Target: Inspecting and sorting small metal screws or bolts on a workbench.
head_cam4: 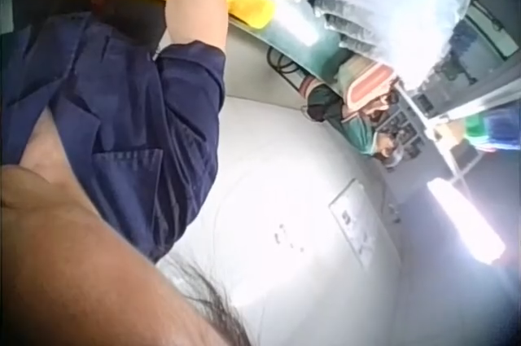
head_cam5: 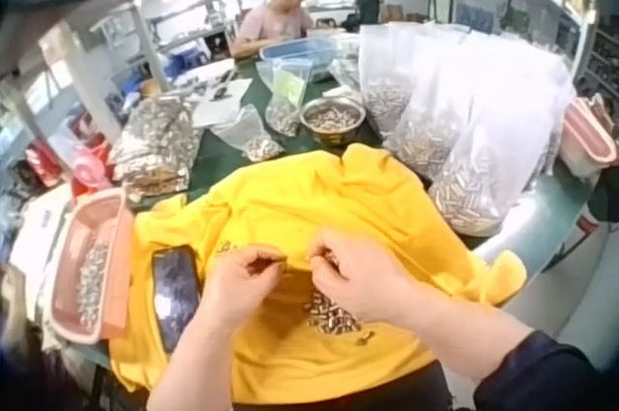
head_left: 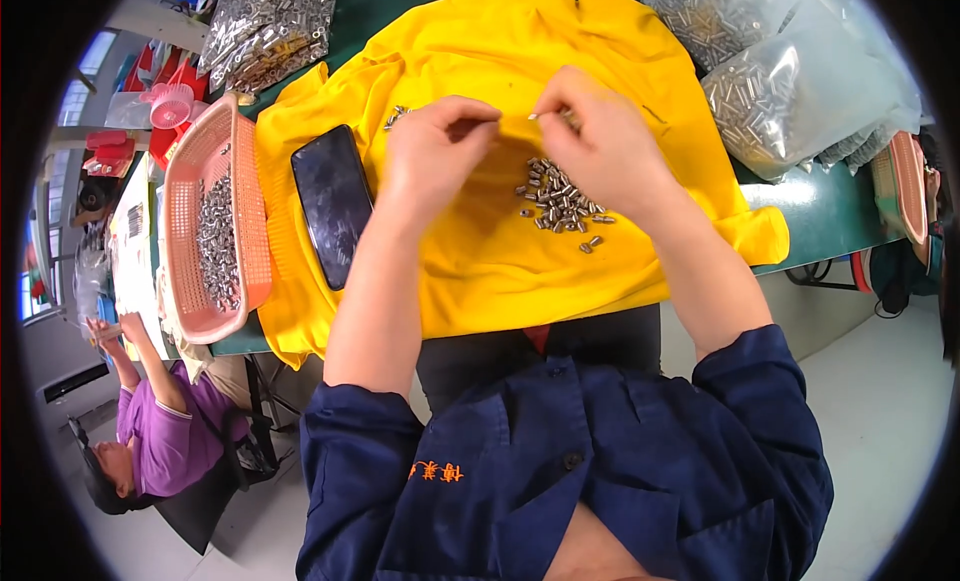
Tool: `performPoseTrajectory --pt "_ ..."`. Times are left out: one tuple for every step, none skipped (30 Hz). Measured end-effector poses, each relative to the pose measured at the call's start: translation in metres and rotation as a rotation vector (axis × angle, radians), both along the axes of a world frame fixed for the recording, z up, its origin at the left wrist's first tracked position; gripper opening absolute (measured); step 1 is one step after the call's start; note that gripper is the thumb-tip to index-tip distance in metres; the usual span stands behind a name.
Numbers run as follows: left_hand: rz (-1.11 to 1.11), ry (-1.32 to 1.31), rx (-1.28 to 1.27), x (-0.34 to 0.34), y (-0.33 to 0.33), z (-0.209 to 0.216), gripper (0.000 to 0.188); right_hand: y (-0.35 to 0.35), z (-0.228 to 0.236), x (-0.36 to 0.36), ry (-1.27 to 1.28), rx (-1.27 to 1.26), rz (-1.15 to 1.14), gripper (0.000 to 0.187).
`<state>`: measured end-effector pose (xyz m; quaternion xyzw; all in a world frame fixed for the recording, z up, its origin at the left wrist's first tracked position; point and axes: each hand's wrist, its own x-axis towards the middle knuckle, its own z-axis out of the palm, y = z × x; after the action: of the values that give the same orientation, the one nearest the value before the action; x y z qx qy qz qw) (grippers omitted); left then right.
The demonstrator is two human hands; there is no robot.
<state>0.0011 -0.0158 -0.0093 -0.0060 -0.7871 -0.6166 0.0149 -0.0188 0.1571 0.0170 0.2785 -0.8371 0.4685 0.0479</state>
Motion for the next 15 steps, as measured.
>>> performPoseTrajectory --pt "0.056 0.013 -0.026 -0.002 -0.005 0.000 0.014 0.003 0.003 -0.001 0.000 -0.068 -0.054 0.008" --pt "0.056 0.003 0.036 -0.001 -0.008 0.001 0.014 0.005 0.002 -0.005 -0.030 -0.137 -0.084 0.007" --pt "0.056 0.005 0.033 -0.001 -0.006 0.000 0.014 0.005 0.002 -0.006 -0.029 -0.140 -0.083 0.007" --pt "0.032 0.046 0.072 -0.001 -0.001 -0.001 0.015 0.005 0.002 -0.006 -0.031 -0.139 -0.051 0.007" --pt "0.008 0.086 0.111 -0.001 0.003 0.000 0.015 0.006 0.002 -0.007 -0.033 -0.137 -0.019 0.007" --pt "-0.042 0.155 -0.139 0.000 0.002 0.003 0.015 0.004 0.001 -0.008 -0.031 -0.138 -0.022 0.007" --pt "-0.044 0.154 -0.137 0.000 0.004 0.003 0.015 0.004 -0.002 -0.008 -0.020 -0.127 -0.017 0.007" --pt "-0.056 0.086 -0.014 0.001 0.007 0.003 0.015 0.004 -0.003 -0.008 -0.008 -0.115 -0.012 0.008" --pt "-0.067 0.017 0.109 0.001 0.009 0.003 0.016 0.004 -0.002 -0.007 -0.009 -0.113 -0.014 0.008" --pt "-0.069 0.017 0.108 0.000 0.009 0.002 0.016 0.004 0.000 -0.007 -0.018 -0.134 -0.002 0.008" --pt "-0.086 -0.026 0.276 0.000 0.008 0.000 0.015 0.004 0.001 -0.006 -0.027 -0.154 0.009 0.009" --pt "-0.104 -0.069 0.443 -0.001 0.008 -0.001 0.015 0.003 0.000 -0.006 -0.026 -0.155 0.008 0.009" --pt "-0.106 -0.068 0.443 -0.001 0.007 -0.002 0.015 0.003 -0.001 -0.005 -0.064 -0.170 0.017 0.009" --pt "-0.109 -0.098 0.555 -0.001 0.007 -0.002 0.014 0.003 -0.002 -0.005 -0.101 -0.186 0.025 0.009" --pt "-0.112 -0.128 0.666 -0.001 0.006 -0.002 0.014 0.002 -0.001 -0.005 -0.099 -0.184 0.023 0.009"
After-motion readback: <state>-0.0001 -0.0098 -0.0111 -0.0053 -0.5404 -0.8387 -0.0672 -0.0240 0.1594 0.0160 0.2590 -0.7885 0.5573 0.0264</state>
